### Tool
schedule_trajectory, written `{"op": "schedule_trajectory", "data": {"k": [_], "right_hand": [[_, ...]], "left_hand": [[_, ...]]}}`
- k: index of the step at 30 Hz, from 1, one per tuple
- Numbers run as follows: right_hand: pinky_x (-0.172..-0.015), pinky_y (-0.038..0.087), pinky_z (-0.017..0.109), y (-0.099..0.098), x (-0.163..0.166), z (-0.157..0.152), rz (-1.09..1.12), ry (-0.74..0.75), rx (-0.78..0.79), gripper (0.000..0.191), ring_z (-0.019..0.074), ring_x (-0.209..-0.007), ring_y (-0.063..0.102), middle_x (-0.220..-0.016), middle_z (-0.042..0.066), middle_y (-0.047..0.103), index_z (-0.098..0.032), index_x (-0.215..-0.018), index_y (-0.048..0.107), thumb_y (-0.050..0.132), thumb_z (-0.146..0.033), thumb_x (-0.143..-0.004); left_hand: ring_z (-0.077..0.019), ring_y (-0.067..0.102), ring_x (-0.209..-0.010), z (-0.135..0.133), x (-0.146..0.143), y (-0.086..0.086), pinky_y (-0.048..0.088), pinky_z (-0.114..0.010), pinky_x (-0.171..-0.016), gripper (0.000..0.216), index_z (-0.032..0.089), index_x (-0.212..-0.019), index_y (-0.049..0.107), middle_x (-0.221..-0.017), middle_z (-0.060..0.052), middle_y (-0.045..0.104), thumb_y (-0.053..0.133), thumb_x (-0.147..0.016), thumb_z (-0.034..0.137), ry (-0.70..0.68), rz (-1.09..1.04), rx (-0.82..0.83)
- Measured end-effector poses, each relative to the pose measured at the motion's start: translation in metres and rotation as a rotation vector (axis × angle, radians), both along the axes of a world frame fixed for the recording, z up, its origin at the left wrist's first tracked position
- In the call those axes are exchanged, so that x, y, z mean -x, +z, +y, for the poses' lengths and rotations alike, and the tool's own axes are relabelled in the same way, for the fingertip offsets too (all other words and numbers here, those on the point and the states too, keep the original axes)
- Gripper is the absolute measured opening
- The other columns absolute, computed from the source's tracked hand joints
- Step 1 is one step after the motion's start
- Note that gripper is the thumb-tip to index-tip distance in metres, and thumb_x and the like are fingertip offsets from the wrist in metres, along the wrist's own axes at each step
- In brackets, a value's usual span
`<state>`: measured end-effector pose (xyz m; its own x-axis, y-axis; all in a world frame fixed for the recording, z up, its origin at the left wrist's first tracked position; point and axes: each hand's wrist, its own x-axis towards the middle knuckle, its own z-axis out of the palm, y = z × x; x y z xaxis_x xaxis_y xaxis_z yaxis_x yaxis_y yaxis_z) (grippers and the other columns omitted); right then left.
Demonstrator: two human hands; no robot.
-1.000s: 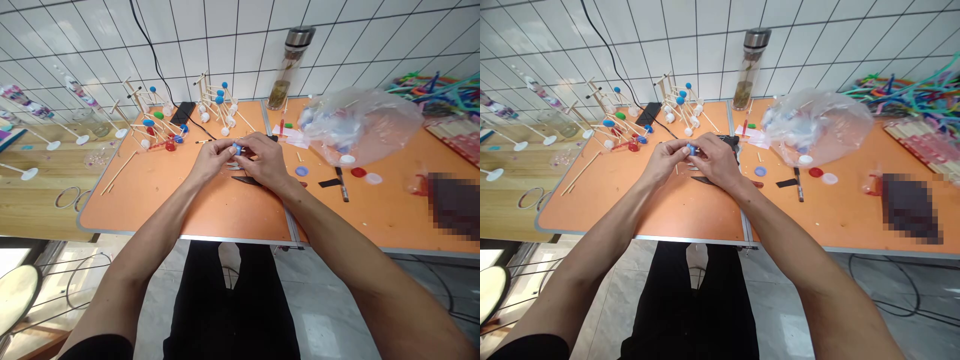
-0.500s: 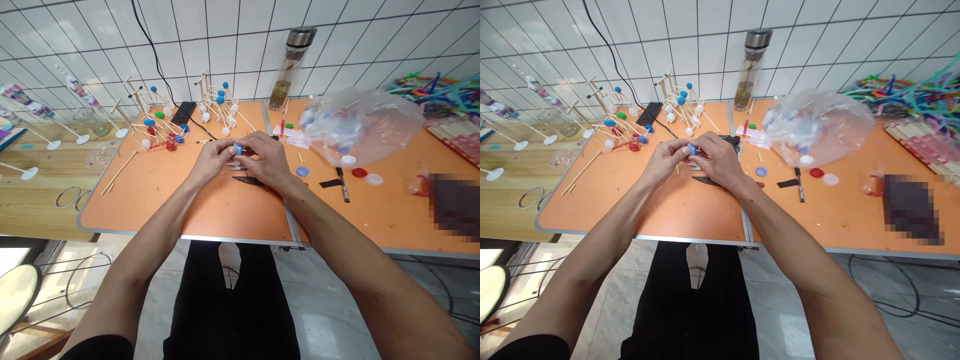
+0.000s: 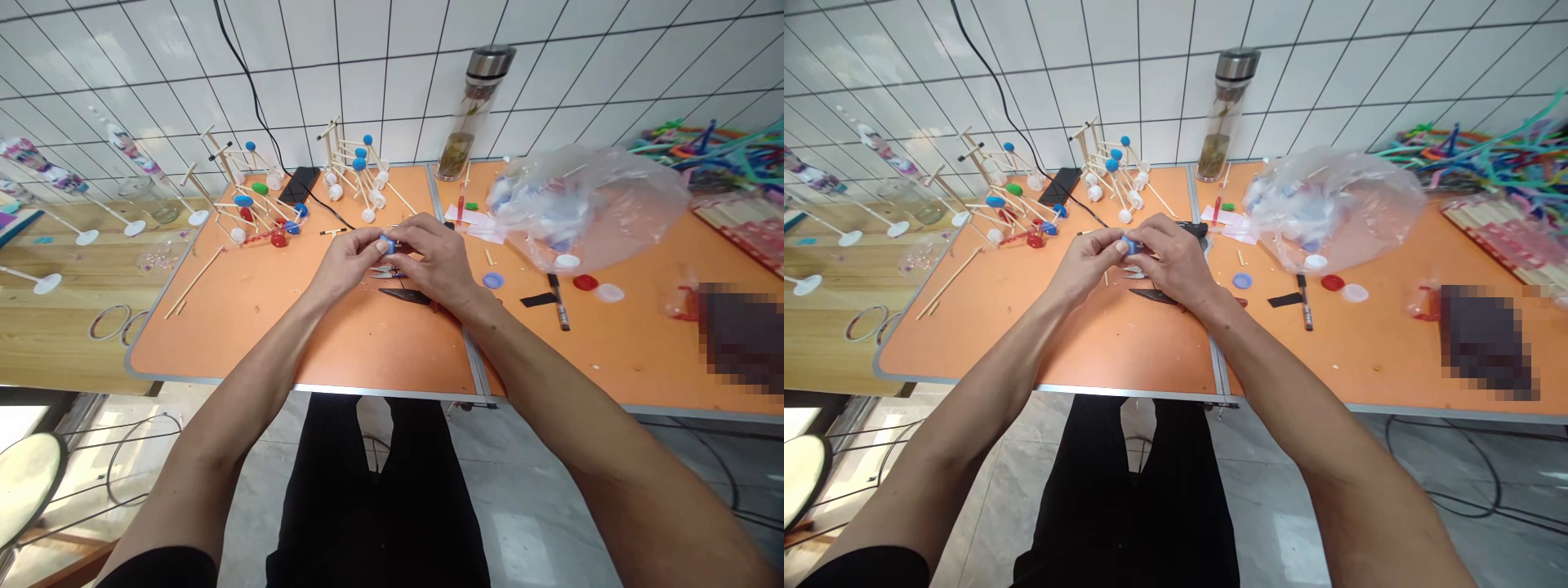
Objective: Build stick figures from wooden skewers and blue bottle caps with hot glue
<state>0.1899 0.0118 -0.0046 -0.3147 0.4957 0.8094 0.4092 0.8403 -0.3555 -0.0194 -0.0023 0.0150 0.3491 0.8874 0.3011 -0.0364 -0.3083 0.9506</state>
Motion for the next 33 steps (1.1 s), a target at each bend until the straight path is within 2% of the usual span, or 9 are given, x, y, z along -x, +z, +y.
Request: {"op": "schedule_trajectory", "data": {"k": [3, 7, 9, 12, 16, 21, 24, 28, 33], "right_hand": [[-0.093, 0.067, 0.045, -0.001, 0.001, 0.0, 0.001, 0.008, -0.005, 0.018, 0.028, -0.107, 0.078, -0.116, 0.009, 0.081, -0.03, -0.12, 0.084, 0.074, -0.039, -0.108], [-0.09, 0.07, 0.043, -0.002, 0.002, 0.0, 0.043, 0.015, 0.12, 0.03, 0.0252, -0.103, 0.078, -0.121, 0.007, 0.081, -0.032, -0.132, 0.081, 0.077, -0.04, -0.105], [-0.084, 0.069, 0.04, -0.002, 0.003, 0.0, 0.105, 0.008, 0.171, 0.029, 0.0231, -0.096, 0.078, -0.116, 0.006, 0.081, -0.029, -0.128, 0.081, 0.081, -0.042, -0.101], [-0.08, 0.066, 0.038, 0.0, 0.005, -0.002, 0.172, -0.03, 0.213, 0.019, 0.0224, -0.089, 0.077, -0.102, 0.005, 0.082, -0.026, -0.109, 0.08, 0.08, -0.044, -0.103], [-0.075, 0.063, 0.037, 0.005, 0.008, -0.005, 0.199, -0.043, 0.273, 0.032, 0.0216, -0.081, 0.076, -0.093, 0.004, 0.082, -0.025, -0.098, 0.078, 0.076, -0.056, -0.107], [-0.072, 0.067, 0.036, 0.004, 0.01, -0.007, 0.298, 0.081, 0.407, 0.049, 0.0194, -0.076, 0.077, -0.091, 0.001, 0.08, -0.027, -0.098, 0.076, 0.077, -0.076, -0.102], [-0.072, 0.068, 0.036, 0.003, 0.009, -0.006, 0.329, 0.13, 0.442, 0.054, 0.0193, -0.074, 0.077, -0.091, 0.001, 0.078, -0.027, -0.098, 0.075, 0.076, -0.081, -0.1], [-0.069, 0.062, 0.036, 0.008, 0.005, -0.006, 0.222, 0.081, 0.373, 0.047, 0.0202, -0.073, 0.074, -0.086, 0.001, 0.076, -0.026, -0.096, 0.076, 0.074, -0.072, -0.104], [-0.07, 0.054, 0.036, 0.013, 0.0, -0.007, 0.118, 0.039, 0.296, 0.026, 0.0204, -0.073, 0.068, -0.084, 0.001, 0.075, -0.026, -0.096, 0.076, 0.071, -0.049, -0.107]], "left_hand": [[-0.0218, 0.08, -0.093, 0.0, -0.001, 0.0, 0.065, -0.035, -0.091, 0.064, 0.018, -0.105, 0.087, -0.1, -0.008, 0.087, 0.099, -0.078, 0.074, 0.013, -0.059, 0.039], [-0.0215, 0.081, -0.097, 0.005, 0.002, -0.005, 0.066, -0.037, -0.096, 0.061, 0.021, -0.108, 0.086, -0.109, -0.008, 0.088, 0.103, -0.075, 0.069, 0.139, -0.114, -0.005], [-0.0215, 0.082, -0.101, 0.008, 0.003, -0.007, 0.066, -0.037, -0.099, 0.06, 0.022, -0.113, 0.086, -0.114, -0.008, 0.088, 0.104, -0.075, 0.065, 0.208, -0.104, -0.052], [-0.0218, 0.082, -0.103, 0.009, 0.003, -0.009, 0.066, -0.037, -0.1, 0.059, 0.022, -0.113, 0.085, -0.116, -0.009, 0.088, 0.105, -0.075, 0.061, 0.253, -0.078, -0.107], [-0.0228, 0.082, -0.103, 0.006, -0.001, -0.008, 0.066, -0.038, -0.1, 0.058, 0.022, -0.113, 0.084, -0.116, -0.009, 0.087, 0.103, -0.077, 0.063, 0.259, -0.055, -0.137], [-0.0236, 0.081, -0.109, 0.003, -0.003, -0.008, 0.066, -0.038, -0.1, 0.057, 0.024, -0.116, 0.086, -0.121, -0.009, 0.083, 0.098, -0.082, 0.068, 0.256, -0.022, -0.251], [-0.0232, 0.08, -0.111, 0.001, -0.001, -0.008, 0.066, -0.037, -0.1, 0.052, 0.025, -0.12, 0.088, -0.126, -0.01, 0.083, 0.093, -0.089, 0.067, 0.256, 0.007, -0.331], [-0.0228, 0.08, -0.108, -0.002, 0.0, -0.007, 0.067, -0.038, -0.098, 0.052, 0.026, -0.121, 0.09, -0.124, -0.01, 0.084, 0.09, -0.091, 0.069, 0.255, 0.05, -0.361], [-0.0222, 0.08, -0.104, -0.004, 0.0, -0.006, 0.068, -0.038, -0.096, 0.054, 0.026, -0.115, 0.091, -0.123, -0.01, 0.085, 0.091, -0.088, 0.074, 0.256, 0.074, -0.36]]}}
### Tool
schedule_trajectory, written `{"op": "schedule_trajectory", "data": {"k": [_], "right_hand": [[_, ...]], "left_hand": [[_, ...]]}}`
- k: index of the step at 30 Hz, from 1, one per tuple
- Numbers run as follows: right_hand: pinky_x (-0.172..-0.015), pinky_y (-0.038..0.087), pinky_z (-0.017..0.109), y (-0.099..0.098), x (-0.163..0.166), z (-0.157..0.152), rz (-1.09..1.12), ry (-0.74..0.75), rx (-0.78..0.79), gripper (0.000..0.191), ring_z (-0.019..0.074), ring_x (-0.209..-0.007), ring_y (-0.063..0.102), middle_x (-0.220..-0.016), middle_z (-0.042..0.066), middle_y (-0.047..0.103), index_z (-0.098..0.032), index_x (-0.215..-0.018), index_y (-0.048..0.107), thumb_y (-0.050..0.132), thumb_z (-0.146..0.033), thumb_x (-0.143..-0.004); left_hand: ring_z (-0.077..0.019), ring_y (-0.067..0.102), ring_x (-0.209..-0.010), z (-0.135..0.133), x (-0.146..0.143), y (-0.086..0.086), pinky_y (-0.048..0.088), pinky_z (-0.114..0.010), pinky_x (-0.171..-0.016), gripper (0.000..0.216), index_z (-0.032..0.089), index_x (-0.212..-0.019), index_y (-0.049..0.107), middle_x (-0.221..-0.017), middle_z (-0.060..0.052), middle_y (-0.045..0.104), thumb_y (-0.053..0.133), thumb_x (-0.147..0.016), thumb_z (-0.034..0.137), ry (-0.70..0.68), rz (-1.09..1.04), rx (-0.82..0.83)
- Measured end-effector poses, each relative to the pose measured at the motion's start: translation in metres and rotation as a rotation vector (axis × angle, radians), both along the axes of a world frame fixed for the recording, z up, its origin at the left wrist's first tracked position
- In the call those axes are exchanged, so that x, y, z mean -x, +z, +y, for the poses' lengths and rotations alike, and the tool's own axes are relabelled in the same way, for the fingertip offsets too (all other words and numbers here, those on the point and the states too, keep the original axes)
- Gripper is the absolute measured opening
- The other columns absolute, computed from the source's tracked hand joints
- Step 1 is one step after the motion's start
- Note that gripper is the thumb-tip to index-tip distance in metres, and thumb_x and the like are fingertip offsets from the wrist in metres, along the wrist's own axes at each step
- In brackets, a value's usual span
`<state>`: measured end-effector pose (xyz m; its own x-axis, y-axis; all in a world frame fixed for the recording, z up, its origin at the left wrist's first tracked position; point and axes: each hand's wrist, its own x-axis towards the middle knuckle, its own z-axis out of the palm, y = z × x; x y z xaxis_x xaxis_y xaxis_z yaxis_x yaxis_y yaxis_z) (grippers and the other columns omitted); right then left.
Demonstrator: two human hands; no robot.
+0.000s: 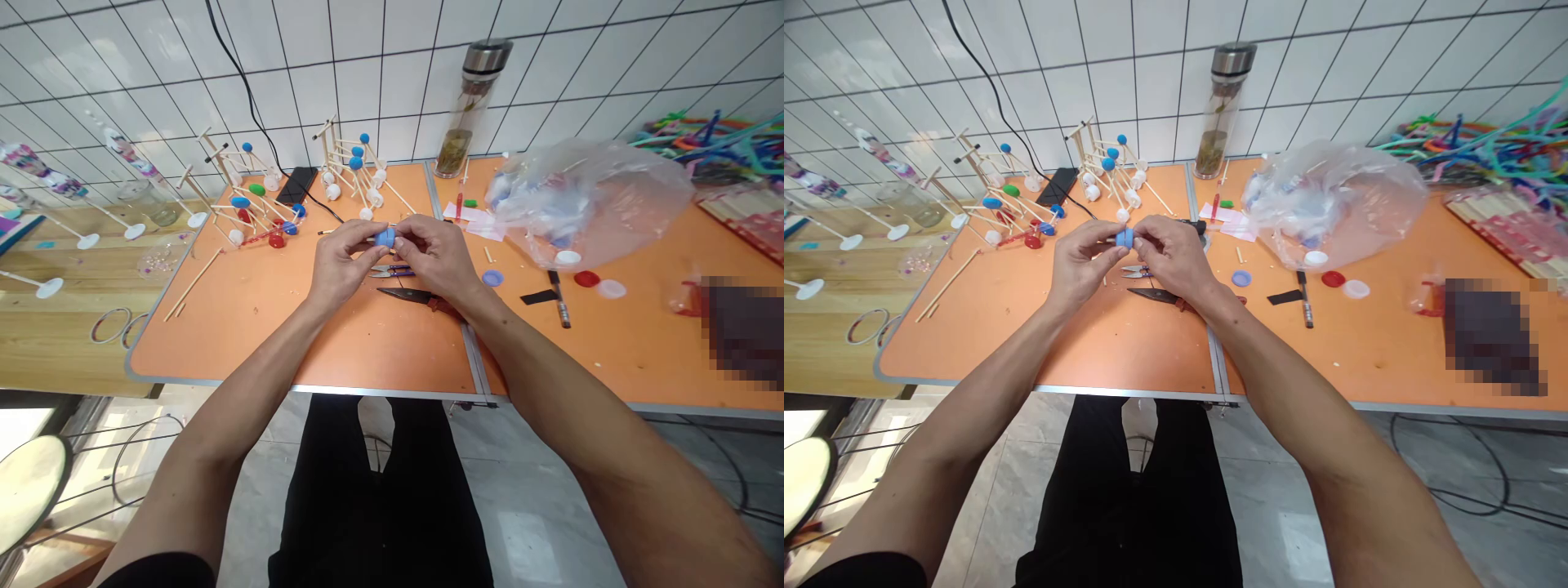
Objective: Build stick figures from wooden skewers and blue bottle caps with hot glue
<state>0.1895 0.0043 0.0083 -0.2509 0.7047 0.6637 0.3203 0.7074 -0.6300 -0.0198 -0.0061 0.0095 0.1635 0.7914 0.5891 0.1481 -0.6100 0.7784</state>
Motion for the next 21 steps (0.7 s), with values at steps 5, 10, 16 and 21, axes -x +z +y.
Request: {"op": "schedule_trajectory", "data": {"k": [5, 10, 16, 21], "right_hand": [[-0.071, 0.05, 0.037, 0.0, -0.001, -0.001, -0.038, -0.012, -0.03, 0.011, 0.0202, -0.073, 0.064, -0.082, 0.001, 0.073, -0.026, -0.093, 0.075, 0.069, -0.031, -0.101], [-0.073, 0.049, 0.038, 0.001, 0.0, -0.001, -0.054, -0.029, -0.04, 0.009, 0.0208, -0.074, 0.062, -0.082, 0.001, 0.07, -0.026, -0.091, 0.072, 0.068, -0.028, -0.099], [-0.07, 0.045, 0.036, -0.001, 0.0, 0.003, -0.051, -0.032, -0.04, 0.009, 0.0197, -0.07, 0.059, -0.078, -0.001, 0.067, -0.025, -0.09, 0.068, 0.068, -0.027, -0.099], [-0.068, 0.045, 0.035, 0.0, 0.0, 0.002, -0.017, -0.078, -0.02, 0.016, 0.0187, -0.069, 0.059, -0.078, -0.001, 0.067, -0.025, -0.09, 0.066, 0.07, -0.032, -0.103]], "left_hand": [[-0.0227, 0.08, -0.106, -0.002, 0.0, 0.0, 0.067, -0.038, -0.097, 0.052, 0.026, -0.114, 0.091, -0.123, -0.01, 0.084, 0.092, -0.088, 0.071, 0.0, 0.009, 0.02], [-0.0224, 0.08, -0.103, -0.001, 0.001, -0.001, 0.068, -0.038, -0.095, 0.05, 0.026, -0.114, 0.091, -0.121, -0.01, 0.085, 0.091, -0.09, 0.07, -0.011, 0.019, -0.008], [-0.022, 0.08, -0.105, 0.002, -0.002, -0.005, 0.067, -0.036, -0.095, 0.056, 0.025, -0.12, 0.09, -0.122, -0.01, 0.085, 0.088, -0.092, 0.074, 0.02, 0.019, -0.002], [-0.0236, 0.081, -0.115, 0.008, -0.002, -0.01, 0.066, -0.038, -0.104, 0.068, 0.027, -0.137, 0.083, -0.143, -0.013, 0.08, 0.095, -0.086, 0.071, -0.034, -0.057, 0.059]]}}
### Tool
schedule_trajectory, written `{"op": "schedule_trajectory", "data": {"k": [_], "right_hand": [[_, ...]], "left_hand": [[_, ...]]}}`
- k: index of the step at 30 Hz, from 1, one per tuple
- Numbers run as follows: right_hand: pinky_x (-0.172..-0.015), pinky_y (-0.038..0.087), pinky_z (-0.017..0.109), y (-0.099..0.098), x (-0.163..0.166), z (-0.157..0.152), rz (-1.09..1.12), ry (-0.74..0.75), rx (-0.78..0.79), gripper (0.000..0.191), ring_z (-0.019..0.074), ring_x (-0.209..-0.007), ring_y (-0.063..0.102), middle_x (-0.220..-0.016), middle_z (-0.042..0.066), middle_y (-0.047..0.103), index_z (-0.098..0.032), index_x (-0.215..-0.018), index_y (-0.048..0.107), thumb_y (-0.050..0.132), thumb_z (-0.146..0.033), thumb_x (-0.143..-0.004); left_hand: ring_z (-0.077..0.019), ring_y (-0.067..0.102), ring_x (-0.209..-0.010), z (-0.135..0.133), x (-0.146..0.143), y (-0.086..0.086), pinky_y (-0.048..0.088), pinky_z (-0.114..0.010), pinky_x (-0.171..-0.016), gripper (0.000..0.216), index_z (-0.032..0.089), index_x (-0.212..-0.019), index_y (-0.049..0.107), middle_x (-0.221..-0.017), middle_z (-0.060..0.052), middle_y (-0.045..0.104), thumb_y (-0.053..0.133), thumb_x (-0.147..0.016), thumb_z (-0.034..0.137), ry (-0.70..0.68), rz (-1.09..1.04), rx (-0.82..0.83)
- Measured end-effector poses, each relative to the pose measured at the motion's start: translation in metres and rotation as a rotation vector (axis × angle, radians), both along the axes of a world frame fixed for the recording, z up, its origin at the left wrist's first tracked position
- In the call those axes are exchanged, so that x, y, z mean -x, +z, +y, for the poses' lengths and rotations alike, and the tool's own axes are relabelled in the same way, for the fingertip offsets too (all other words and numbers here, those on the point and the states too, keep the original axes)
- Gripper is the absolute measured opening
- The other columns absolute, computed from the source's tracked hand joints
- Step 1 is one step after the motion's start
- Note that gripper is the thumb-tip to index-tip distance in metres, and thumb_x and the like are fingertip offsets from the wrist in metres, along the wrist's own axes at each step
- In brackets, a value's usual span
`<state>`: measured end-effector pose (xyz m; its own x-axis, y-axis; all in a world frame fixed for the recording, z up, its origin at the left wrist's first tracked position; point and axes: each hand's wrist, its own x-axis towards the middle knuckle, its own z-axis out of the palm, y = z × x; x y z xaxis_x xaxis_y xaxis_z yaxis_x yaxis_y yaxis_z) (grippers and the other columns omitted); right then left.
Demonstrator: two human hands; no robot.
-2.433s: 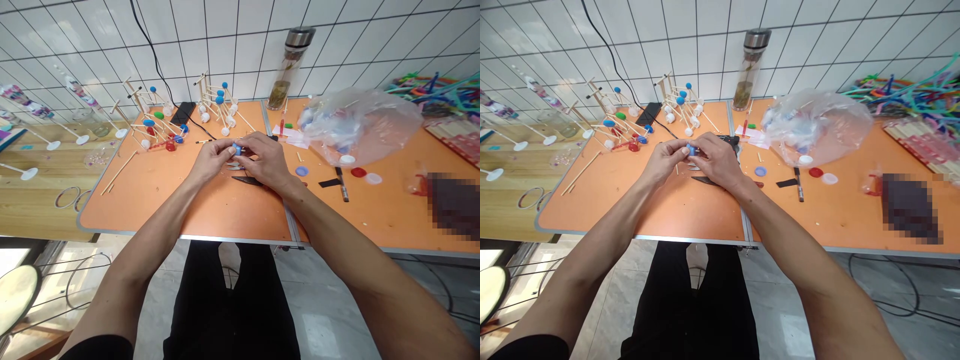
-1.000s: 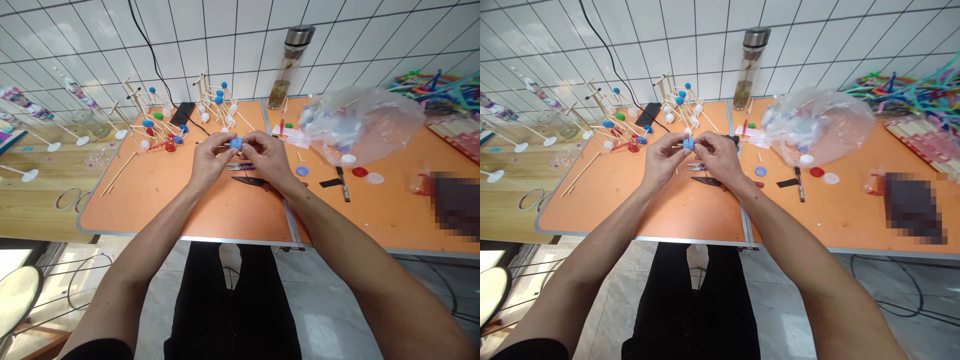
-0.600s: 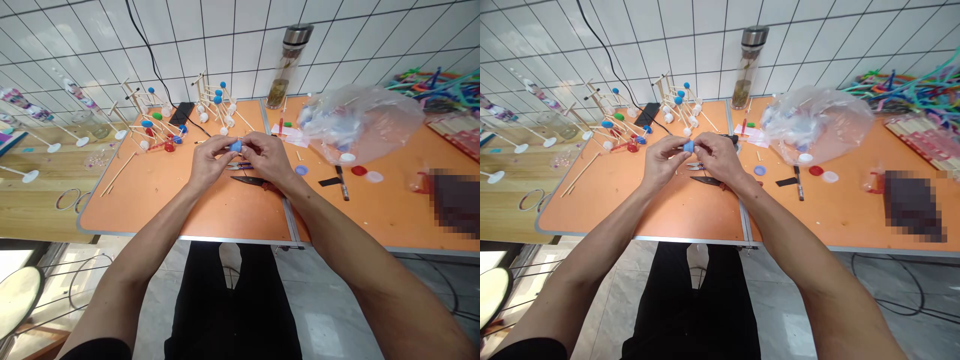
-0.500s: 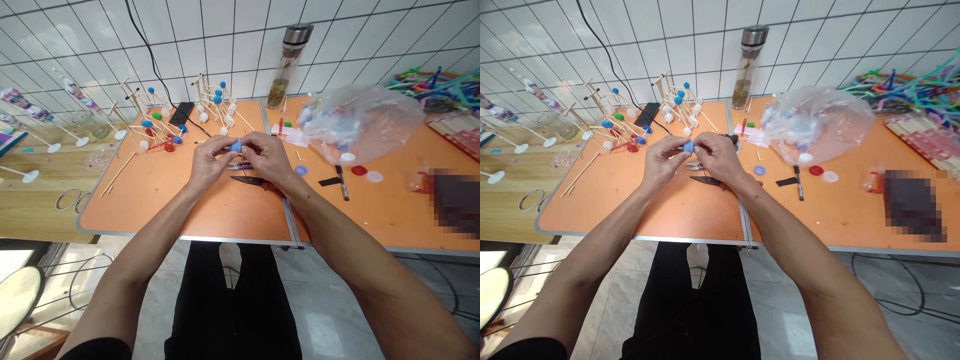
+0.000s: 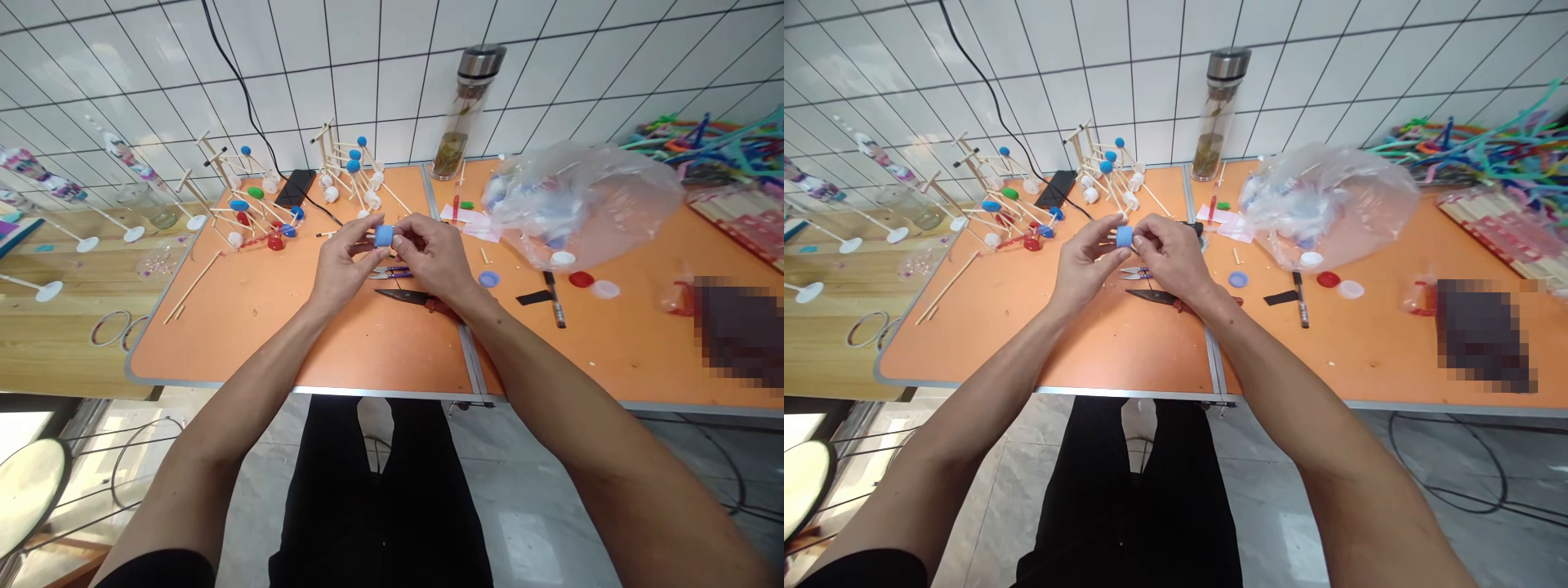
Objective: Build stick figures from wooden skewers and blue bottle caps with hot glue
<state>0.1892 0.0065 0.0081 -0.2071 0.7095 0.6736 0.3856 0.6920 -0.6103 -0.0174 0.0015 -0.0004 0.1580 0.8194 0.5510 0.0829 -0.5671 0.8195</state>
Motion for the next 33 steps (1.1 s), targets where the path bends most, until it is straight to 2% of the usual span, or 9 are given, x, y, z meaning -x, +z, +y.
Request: {"op": "schedule_trajectory", "data": {"k": [3, 7, 10, 15, 19, 22, 28, 33], "right_hand": [[-0.07, 0.046, 0.035, 0.001, 0.0, -0.002, -0.002, -0.039, -0.043, 0.014, 0.0192, -0.072, 0.06, -0.08, 0.0, 0.068, -0.025, -0.09, 0.066, 0.068, -0.03, -0.103], [-0.075, 0.049, 0.037, -0.002, -0.001, 0.0, -0.05, -0.07, -0.138, 0.009, 0.021, -0.077, 0.064, -0.083, 0.002, 0.072, -0.025, -0.093, 0.068, 0.066, -0.025, -0.102], [-0.079, 0.052, 0.039, -0.005, -0.002, 0.001, -0.104, -0.096, -0.185, 0.011, 0.0235, -0.083, 0.068, -0.09, 0.004, 0.076, -0.025, -0.096, 0.069, 0.063, -0.025, -0.106], [-0.082, 0.054, 0.041, -0.008, -0.002, 0.002, -0.166, -0.089, -0.244, 0.015, 0.026, -0.092, 0.072, -0.097, 0.006, 0.078, -0.026, -0.101, 0.071, 0.06, -0.025, -0.11], [-0.083, 0.057, 0.041, -0.009, -0.001, 0.003, -0.161, -0.078, -0.249, 0.013, 0.026, -0.092, 0.074, -0.097, 0.006, 0.079, -0.025, -0.103, 0.072, 0.061, -0.023, -0.109], [-0.088, 0.062, 0.042, -0.011, -0.002, 0.004, -0.122, -0.082, -0.232, 0.015, 0.0262, -0.095, 0.076, -0.104, 0.007, 0.081, -0.025, -0.116, 0.075, 0.062, -0.024, -0.108], [-0.082, 0.069, 0.043, -0.012, 0.0, 0.0, -0.078, 0.018, -0.18, 0.035, 0.0257, -0.097, 0.078, -0.128, 0.01, 0.08, -0.03, -0.144, 0.073, 0.062, -0.045, -0.114], [-0.088, 0.073, 0.047, -0.01, 0.004, -0.004, 0.002, 0.04, -0.055, 0.049, 0.0278, -0.102, 0.082, -0.133, 0.011, 0.083, -0.031, -0.144, 0.078, 0.067, -0.065, -0.11]], "left_hand": [[-0.0214, 0.082, -0.106, 0.004, 0.005, 0.001, 0.066, -0.036, -0.099, 0.069, 0.027, -0.129, 0.083, -0.138, -0.012, 0.082, 0.099, -0.08, 0.072, 0.034, -0.091, 0.077], [-0.0161, 0.078, -0.086, 0.006, 0.01, 0.005, 0.065, -0.03, -0.083, 0.055, 0.024, -0.107, 0.084, -0.103, -0.006, 0.084, 0.096, -0.084, 0.073, 0.084, -0.167, 0.19], [-0.0128, 0.073, -0.073, 0.003, 0.009, 0.008, 0.062, -0.025, -0.07, 0.05, 0.022, -0.096, 0.081, -0.09, -0.004, 0.082, 0.095, -0.087, 0.069, 0.066, -0.165, 0.276], [-0.0115, 0.071, -0.066, 0.003, 0.007, 0.008, 0.058, -0.022, -0.062, 0.05, 0.02, -0.087, 0.078, -0.084, -0.004, 0.082, 0.097, -0.084, 0.066, -0.003, -0.127, 0.371], [-0.0105, 0.07, -0.065, 0.009, 0.008, 0.003, 0.059, -0.022, -0.063, 0.044, 0.02, -0.087, 0.077, -0.081, -0.002, 0.08, 0.099, -0.083, 0.058, 0.014, -0.162, 0.33], [-0.0107, 0.071, -0.065, 0.013, 0.01, 0.0, 0.059, -0.022, -0.063, 0.042, 0.021, -0.089, 0.077, -0.08, -0.001, 0.079, 0.099, -0.084, 0.056, 0.038, -0.192, 0.309], [-0.011, 0.071, -0.066, 0.012, 0.011, -0.001, 0.059, -0.023, -0.063, 0.041, 0.021, -0.09, 0.077, -0.082, -0.002, 0.079, 0.098, -0.087, 0.057, 0.075, -0.167, 0.281], [-0.0109, 0.068, -0.064, 0.005, 0.008, 0.006, 0.058, -0.023, -0.062, 0.037, 0.021, -0.086, 0.078, -0.08, -0.001, 0.078, 0.098, -0.088, 0.053, 0.077, -0.148, 0.256]]}}
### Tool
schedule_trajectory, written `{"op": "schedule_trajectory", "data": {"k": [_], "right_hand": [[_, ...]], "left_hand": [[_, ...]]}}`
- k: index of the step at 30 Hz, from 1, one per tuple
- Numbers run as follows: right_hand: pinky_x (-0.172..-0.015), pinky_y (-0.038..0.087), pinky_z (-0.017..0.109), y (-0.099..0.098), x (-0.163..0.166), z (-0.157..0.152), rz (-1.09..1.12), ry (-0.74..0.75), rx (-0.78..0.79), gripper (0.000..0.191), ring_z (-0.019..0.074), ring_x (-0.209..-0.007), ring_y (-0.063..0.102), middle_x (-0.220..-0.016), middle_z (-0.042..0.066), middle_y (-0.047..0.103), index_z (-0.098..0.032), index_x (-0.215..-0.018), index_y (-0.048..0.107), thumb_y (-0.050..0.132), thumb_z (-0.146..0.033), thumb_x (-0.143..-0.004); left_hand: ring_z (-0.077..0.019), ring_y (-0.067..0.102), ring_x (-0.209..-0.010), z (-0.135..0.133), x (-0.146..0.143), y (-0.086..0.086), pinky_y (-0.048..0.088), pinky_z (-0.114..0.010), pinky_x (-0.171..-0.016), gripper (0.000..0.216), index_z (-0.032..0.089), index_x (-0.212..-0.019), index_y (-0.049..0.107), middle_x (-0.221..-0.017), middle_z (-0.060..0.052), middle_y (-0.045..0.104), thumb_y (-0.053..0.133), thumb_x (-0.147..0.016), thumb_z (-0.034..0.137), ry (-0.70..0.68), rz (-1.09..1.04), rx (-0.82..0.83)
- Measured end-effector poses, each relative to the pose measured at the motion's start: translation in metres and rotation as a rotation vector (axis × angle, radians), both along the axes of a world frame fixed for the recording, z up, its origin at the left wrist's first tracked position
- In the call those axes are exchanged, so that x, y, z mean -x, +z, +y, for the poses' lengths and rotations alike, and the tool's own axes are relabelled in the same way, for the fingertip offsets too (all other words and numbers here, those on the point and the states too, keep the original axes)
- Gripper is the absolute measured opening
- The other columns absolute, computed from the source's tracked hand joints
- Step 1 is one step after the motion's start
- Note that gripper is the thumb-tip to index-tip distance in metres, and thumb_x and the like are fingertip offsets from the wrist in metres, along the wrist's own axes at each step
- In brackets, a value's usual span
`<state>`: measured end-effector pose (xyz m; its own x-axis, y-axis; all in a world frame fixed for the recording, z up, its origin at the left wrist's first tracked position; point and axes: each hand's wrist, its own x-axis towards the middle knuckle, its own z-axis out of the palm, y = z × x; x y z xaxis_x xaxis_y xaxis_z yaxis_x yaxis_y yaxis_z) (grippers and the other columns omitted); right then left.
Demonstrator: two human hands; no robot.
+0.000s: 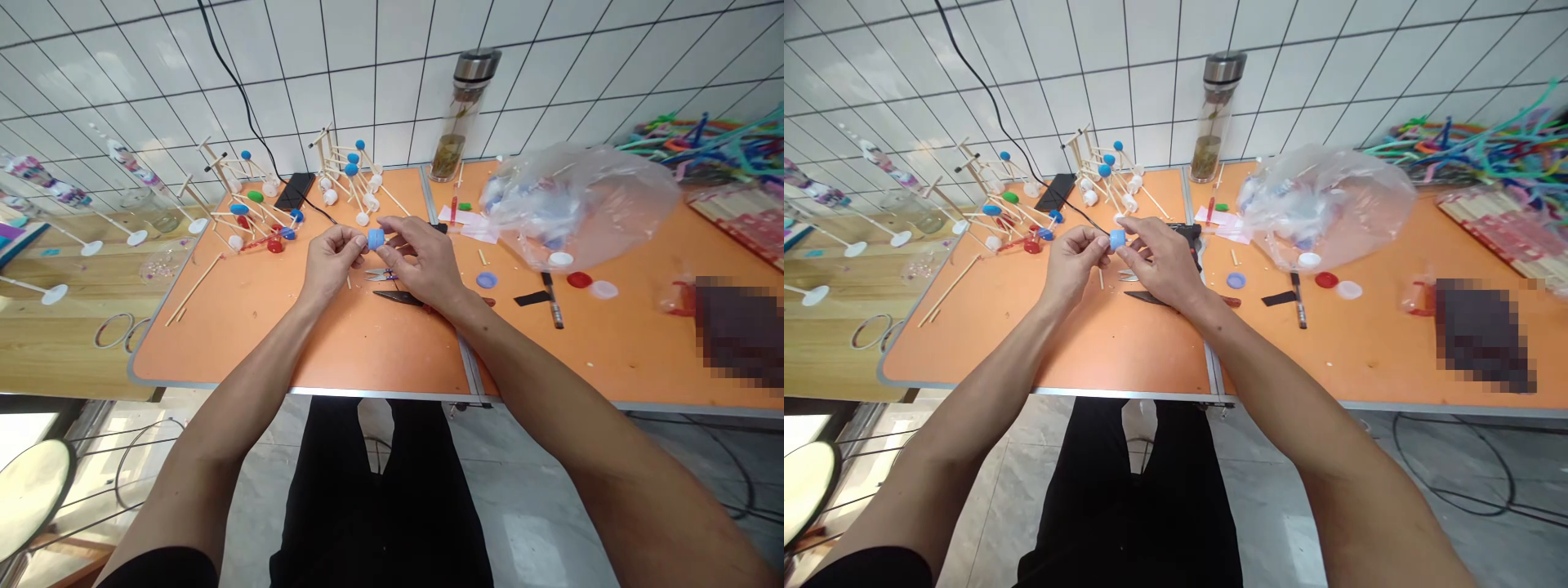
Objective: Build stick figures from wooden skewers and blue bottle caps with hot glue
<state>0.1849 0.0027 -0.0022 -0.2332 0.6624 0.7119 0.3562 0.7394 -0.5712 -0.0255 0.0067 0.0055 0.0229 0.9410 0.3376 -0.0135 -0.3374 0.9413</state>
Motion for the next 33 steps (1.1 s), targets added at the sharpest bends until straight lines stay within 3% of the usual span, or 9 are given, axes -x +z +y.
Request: {"op": "schedule_trajectory", "data": {"k": [5, 11, 22, 33], "right_hand": [[-0.101, 0.073, 0.049, 0.002, 0.003, 0.001, 0.207, 0.088, 0.258, 0.067, 0.031, -0.116, 0.086, -0.132, 0.01, 0.085, -0.029, -0.141, 0.082, 0.074, -0.082, -0.1], [-0.097, 0.076, 0.048, 0.004, 0.004, 0.0, 0.325, 0.185, 0.426, 0.073, 0.0281, -0.099, 0.088, -0.119, 0.007, 0.087, -0.029, -0.128, 0.086, 0.084, -0.089, -0.087], [-0.097, 0.076, 0.049, 0.006, 0.005, 0.0, 0.34, 0.217, 0.467, 0.064, 0.0289, -0.102, 0.087, -0.113, 0.007, 0.087, -0.028, -0.119, 0.085, 0.09, -0.083, -0.085], [-0.098, 0.075, 0.049, 0.004, 0.005, 0.002, 0.322, 0.207, 0.467, 0.068, 0.0288, -0.102, 0.086, -0.111, 0.007, 0.086, -0.028, -0.119, 0.082, 0.09, -0.086, -0.084]], "left_hand": [[-0.0099, 0.067, -0.062, -0.003, -0.001, 0.005, 0.057, -0.023, -0.062, 0.034, 0.021, -0.086, 0.077, -0.078, 0.001, 0.075, 0.099, -0.088, 0.048, -0.004, -0.001, -0.014], [-0.0102, 0.067, -0.063, -0.003, -0.003, 0.003, 0.055, -0.023, -0.062, 0.034, 0.021, -0.087, 0.077, -0.079, 0.001, 0.075, 0.097, -0.09, 0.048, -0.013, 0.019, -0.077], [-0.0131, 0.066, -0.066, -0.011, -0.008, 0.009, 0.054, -0.026, -0.066, 0.032, 0.022, -0.082, 0.075, -0.074, 0.001, 0.074, 0.096, -0.093, 0.044, 0.055, 0.083, -0.064], [-0.0129, 0.064, -0.066, -0.012, -0.01, 0.004, 0.05, -0.027, -0.067, 0.027, 0.021, -0.084, 0.074, -0.072, 0.002, 0.071, 0.092, -0.096, 0.038, 0.056, 0.091, -0.118]]}}
